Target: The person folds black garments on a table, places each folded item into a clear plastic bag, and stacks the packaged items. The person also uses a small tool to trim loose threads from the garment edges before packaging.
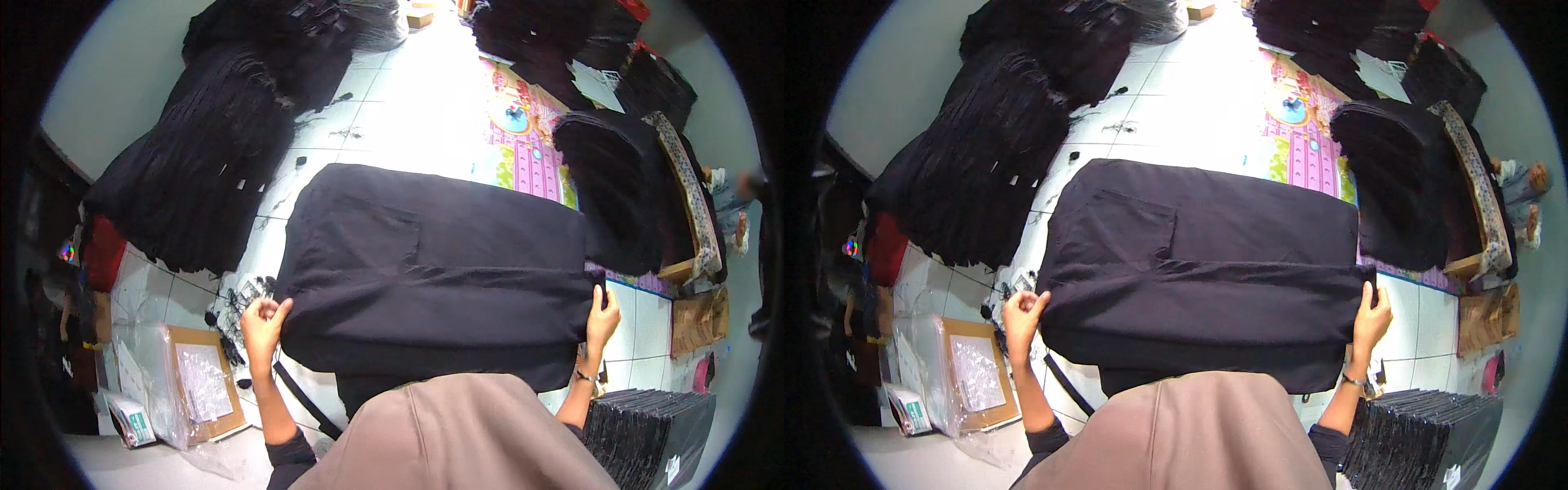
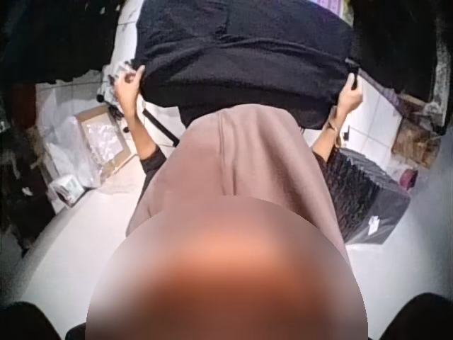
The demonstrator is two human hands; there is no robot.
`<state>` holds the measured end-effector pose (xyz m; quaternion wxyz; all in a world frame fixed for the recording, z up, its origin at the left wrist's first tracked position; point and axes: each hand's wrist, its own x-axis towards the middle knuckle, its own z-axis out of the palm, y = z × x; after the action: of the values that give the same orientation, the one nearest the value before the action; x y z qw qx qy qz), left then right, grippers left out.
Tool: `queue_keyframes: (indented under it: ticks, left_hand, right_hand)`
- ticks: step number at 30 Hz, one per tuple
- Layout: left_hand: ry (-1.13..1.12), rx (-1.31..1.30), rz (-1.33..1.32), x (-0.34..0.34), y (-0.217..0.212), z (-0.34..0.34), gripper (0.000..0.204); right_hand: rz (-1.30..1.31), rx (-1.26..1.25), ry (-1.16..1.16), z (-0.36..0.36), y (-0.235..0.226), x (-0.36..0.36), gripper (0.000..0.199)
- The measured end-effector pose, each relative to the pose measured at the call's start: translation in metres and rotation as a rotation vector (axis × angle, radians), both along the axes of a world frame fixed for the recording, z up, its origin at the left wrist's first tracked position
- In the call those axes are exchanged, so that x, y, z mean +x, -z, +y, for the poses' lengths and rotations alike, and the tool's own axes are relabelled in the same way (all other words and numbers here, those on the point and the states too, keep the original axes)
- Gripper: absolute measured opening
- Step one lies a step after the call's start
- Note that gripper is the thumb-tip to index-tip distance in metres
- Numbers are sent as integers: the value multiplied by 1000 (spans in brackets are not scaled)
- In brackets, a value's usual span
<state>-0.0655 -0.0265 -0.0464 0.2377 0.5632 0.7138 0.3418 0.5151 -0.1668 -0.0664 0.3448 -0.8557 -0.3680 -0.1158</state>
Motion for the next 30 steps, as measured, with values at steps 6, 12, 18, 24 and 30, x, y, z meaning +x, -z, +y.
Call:
queue_keyframes:
  ticks: [6,12,18,24,30]
  left_hand:
    - [-66,21,-294,-23,26,-13,27]
    - [-122,155,-420,-31,46,-38,16]
    - [177,297,59,-14,29,-68,28]
    - [117,126,-202,-27,27,-53,22]
    - [23,-74,-398,-26,28,-10,21]
  right_hand:
    - [200,-132,-42,-52,20,-5,34]
    - [-333,-311,-120,24,-23,-45,23]
    - [-36,-129,-1043,159,-20,-218,32]
    - [209,-396,-1084,228,-12,-272,55]
    - [-45,-170,-983,241,-24,-257,29]
